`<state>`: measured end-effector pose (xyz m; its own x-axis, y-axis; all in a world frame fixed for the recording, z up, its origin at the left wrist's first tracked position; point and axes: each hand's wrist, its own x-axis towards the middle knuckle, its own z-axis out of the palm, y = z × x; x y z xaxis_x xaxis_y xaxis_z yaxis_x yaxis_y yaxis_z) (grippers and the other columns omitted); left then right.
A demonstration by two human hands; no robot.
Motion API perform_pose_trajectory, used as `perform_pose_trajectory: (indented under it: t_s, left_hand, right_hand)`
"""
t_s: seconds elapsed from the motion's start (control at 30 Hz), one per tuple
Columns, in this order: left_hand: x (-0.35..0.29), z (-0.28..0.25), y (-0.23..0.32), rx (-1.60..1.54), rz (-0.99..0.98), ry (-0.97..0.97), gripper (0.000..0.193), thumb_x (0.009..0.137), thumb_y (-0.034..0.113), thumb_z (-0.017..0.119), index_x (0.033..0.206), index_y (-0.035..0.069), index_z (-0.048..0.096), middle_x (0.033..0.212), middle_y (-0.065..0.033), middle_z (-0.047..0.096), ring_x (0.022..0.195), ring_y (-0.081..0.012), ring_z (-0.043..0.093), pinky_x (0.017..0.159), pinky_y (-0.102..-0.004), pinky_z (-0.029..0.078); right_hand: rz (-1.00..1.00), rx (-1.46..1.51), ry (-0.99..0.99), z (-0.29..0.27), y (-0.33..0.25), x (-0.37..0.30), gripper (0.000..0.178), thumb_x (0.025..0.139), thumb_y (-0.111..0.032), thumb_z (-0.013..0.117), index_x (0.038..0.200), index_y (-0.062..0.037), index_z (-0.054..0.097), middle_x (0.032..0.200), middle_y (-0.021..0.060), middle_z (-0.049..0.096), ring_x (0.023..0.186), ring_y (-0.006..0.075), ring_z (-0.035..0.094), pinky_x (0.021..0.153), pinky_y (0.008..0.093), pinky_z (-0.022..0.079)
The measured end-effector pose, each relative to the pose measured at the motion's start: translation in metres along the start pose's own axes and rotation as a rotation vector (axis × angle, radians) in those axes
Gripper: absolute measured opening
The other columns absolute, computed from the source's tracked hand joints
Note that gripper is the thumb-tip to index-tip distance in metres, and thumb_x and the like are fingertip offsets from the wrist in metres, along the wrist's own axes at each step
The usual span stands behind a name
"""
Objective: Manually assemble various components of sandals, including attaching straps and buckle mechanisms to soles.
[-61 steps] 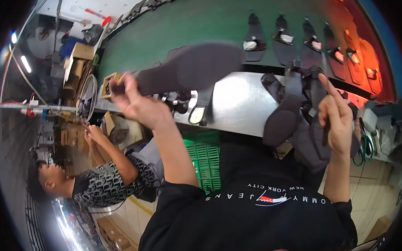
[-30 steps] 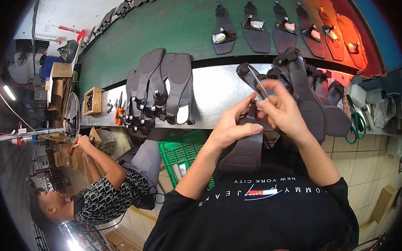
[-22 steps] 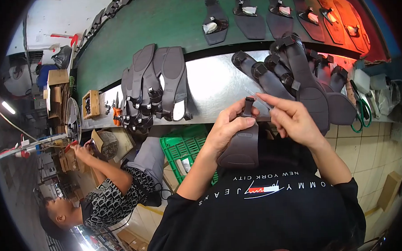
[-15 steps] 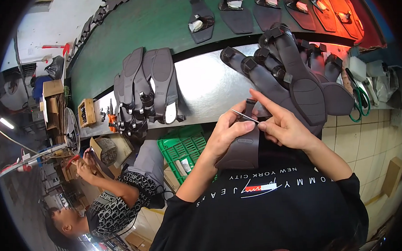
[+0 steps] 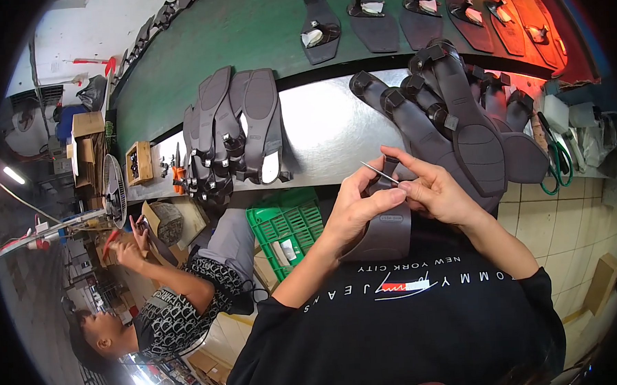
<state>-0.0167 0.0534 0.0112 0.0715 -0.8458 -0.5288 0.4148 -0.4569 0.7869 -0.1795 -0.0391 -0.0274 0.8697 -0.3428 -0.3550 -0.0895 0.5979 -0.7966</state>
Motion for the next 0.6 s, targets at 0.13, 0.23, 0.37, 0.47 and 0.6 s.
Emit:
perform_pose_trajectory:
  t_s: [0.13,0.23,0.37,0.47,0.6]
  left_hand:
    - [-0.005,0.001,-0.001,-0.031,0.014,0.029,0.061,0.076,0.014,0.07,0.128,-0.006,0.047,0.104,-0.0052,0.058,0.098,-0.0106,0.054,0.087,-0.0249,0.043]
    - [-0.005,0.001,-0.002,-0.01,0.028,0.002,0.057,0.074,0.011,0.068,0.126,-0.005,0.049,0.103,-0.0045,0.057,0.096,-0.01,0.053,0.085,-0.024,0.042]
    - [0.0,-0.003,-0.003,0.024,0.033,-0.032,0.053,0.072,0.009,0.066,0.122,-0.003,0.052,0.102,-0.0029,0.056,0.093,-0.0094,0.052,0.084,-0.0228,0.041]
    - [0.002,-0.006,-0.004,-0.019,0.033,-0.045,0.06,0.071,0.009,0.066,0.128,-0.002,0.05,0.102,-0.0025,0.054,0.095,-0.0099,0.051,0.084,-0.0226,0.04]
    - [-0.007,-0.021,0.009,-0.119,0.19,0.111,0.07,0.072,0.007,0.062,0.139,-0.001,0.042,0.105,-0.0029,0.052,0.1,-0.0112,0.049,0.087,-0.0227,0.038]
  right_hand:
    - [-0.094,-0.053,0.037,0.002,0.012,0.006,0.049,0.096,-0.009,0.049,0.144,-0.0145,0.04,0.061,-0.008,0.04,0.053,0.0019,0.031,0.048,0.0189,0.026]
    - [-0.104,-0.014,0.045,0.002,0.012,0.007,0.045,0.097,-0.009,0.048,0.141,-0.0119,0.044,0.063,-0.0082,0.04,0.054,0.0019,0.03,0.048,0.019,0.026]
    - [-0.126,-0.089,0.054,-0.003,0.006,0.008,0.042,0.098,-0.01,0.046,0.14,-0.0098,0.045,0.064,-0.008,0.041,0.053,0.0015,0.031,0.048,0.0187,0.027]
    - [-0.167,-0.177,0.064,-0.01,0.003,0.015,0.043,0.099,-0.012,0.045,0.142,-0.0096,0.042,0.062,-0.0069,0.042,0.05,0.0011,0.031,0.045,0.0181,0.028]
    - [-0.129,0.006,0.048,0.005,-0.024,0.018,0.046,0.099,-0.014,0.044,0.144,-0.0107,0.038,0.055,-0.0053,0.036,0.044,0.0026,0.031,0.04,0.0179,0.03]
